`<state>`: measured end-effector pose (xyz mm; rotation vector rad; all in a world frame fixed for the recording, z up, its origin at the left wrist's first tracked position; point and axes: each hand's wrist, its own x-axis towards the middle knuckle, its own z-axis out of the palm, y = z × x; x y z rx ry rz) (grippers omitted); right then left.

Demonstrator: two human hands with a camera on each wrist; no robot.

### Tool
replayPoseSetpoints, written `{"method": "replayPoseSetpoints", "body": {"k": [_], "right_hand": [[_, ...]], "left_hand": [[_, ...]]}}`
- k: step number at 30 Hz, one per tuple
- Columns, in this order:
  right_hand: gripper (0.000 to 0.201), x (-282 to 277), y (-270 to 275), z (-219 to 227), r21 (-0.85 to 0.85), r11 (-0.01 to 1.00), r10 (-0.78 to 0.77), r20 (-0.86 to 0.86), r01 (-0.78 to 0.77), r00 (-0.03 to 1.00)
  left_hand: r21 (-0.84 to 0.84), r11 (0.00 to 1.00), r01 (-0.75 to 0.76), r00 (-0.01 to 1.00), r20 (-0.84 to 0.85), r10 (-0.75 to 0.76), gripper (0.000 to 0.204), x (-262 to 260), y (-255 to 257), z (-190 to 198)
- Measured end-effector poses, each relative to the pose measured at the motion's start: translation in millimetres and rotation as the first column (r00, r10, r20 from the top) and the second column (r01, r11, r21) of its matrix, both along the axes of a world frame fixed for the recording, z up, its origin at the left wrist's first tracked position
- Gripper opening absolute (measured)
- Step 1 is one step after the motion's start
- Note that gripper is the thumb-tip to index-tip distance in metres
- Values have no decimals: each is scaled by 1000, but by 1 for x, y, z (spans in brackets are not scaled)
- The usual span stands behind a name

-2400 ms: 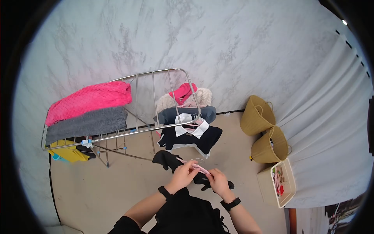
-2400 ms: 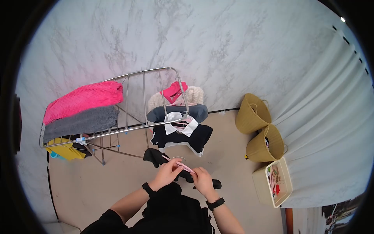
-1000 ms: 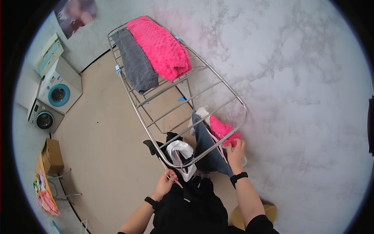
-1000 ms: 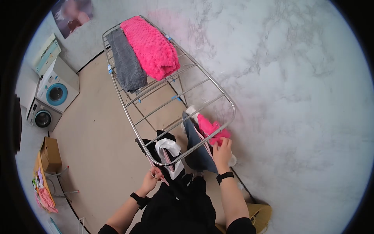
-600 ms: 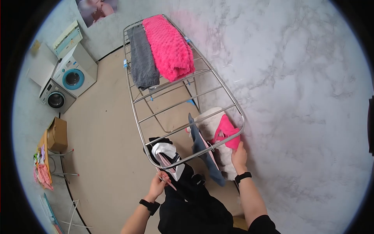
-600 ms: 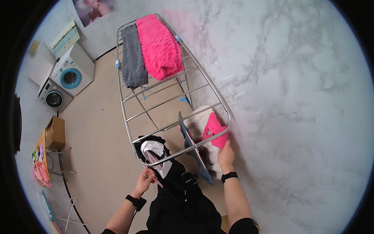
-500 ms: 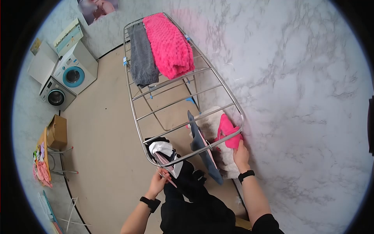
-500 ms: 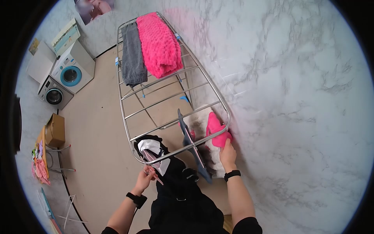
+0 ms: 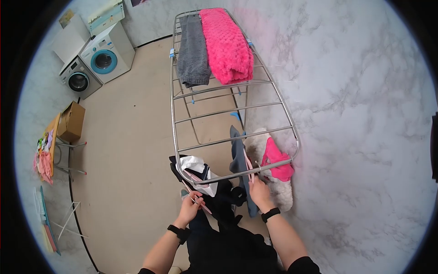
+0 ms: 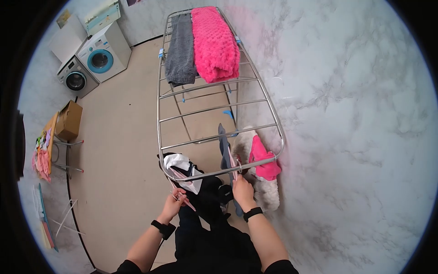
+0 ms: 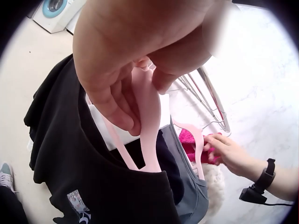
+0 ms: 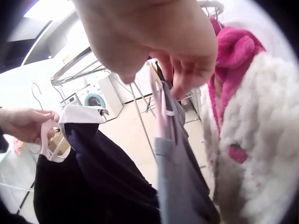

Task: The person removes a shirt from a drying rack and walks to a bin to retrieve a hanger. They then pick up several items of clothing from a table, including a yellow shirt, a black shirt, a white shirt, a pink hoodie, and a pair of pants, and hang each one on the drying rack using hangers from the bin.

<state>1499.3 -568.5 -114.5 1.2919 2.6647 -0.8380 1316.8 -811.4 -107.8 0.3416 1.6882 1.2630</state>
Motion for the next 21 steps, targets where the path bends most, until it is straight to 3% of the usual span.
{"method": "replayPoseSetpoints", "body": {"k": [2, 7, 9, 10, 12, 14, 16, 17, 21], "right_hand": [[23, 7, 2, -8, 108, 983, -142, -55, 148, 988], [24, 30, 14, 14, 169, 969, -195, 69, 181, 978], [26, 25, 5, 33, 533, 795, -148, -294, 291, 944], [26, 21, -4, 33, 527, 803, -137, -291, 279, 947], [31, 7, -29, 34, 313, 949, 127, -462, 27, 877], [34, -22, -56, 41, 99, 962, 272, -378, -253, 885], [35, -48, -74, 28, 51, 917, 394, -265, -396, 880], [39, -60, -79, 20, -29, 883, 463, -107, -468, 880], [25, -81, -100, 2, -20, 897, 439, -69, -441, 896]], "left_hand": [[10, 1000, -14, 1000, -19, 14, 10, 3, -4, 2], [53, 996, -70, 998, 7, 70, 11, 7, -2, 1], [62, 995, -78, 997, 17, 77, 11, 7, -2, -1], [76, 994, -80, 997, 22, 79, 11, 7, -2, -2], [66, 992, -111, 994, 31, 109, 12, 10, -4, 0], [76, 990, -116, 993, 36, 113, 12, 11, -4, 1], [59, 991, -121, 992, 25, 120, 15, 11, -6, 3], [73, 987, -140, 990, 7, 140, 19, 12, -8, 3], [82, 972, -220, 975, -5, 221, 47, 11, -11, 23]]}}
